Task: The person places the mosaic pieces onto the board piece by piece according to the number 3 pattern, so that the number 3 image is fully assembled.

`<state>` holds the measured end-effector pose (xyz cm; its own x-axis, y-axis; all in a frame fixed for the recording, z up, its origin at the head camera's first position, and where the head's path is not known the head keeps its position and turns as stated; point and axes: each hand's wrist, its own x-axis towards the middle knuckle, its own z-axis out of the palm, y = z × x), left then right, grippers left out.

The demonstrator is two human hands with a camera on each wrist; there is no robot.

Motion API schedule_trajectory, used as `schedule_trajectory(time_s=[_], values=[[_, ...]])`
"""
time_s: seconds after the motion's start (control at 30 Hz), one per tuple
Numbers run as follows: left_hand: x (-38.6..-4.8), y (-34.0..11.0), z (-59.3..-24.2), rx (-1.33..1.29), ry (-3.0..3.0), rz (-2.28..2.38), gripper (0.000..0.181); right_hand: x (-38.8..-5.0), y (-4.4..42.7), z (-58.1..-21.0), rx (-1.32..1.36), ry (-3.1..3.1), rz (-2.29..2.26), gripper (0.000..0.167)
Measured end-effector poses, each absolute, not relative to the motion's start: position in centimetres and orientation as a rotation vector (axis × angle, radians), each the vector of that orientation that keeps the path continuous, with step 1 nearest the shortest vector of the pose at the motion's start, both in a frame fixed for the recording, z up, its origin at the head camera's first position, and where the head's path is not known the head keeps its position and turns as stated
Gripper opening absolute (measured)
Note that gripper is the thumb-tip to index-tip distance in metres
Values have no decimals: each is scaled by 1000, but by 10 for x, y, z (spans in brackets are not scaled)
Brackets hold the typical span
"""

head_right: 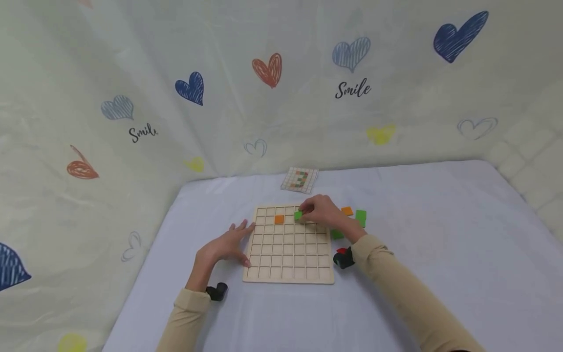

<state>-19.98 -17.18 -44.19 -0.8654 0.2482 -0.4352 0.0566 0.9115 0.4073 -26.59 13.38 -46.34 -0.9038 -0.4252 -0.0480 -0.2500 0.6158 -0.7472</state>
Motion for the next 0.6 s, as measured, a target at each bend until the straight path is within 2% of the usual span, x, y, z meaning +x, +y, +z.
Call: schedule_trajectory(time_s=[0.6], values=[[-201,-169,-443,229,2595,508,116,-271,111,-469,-679,2663,-1093,27]])
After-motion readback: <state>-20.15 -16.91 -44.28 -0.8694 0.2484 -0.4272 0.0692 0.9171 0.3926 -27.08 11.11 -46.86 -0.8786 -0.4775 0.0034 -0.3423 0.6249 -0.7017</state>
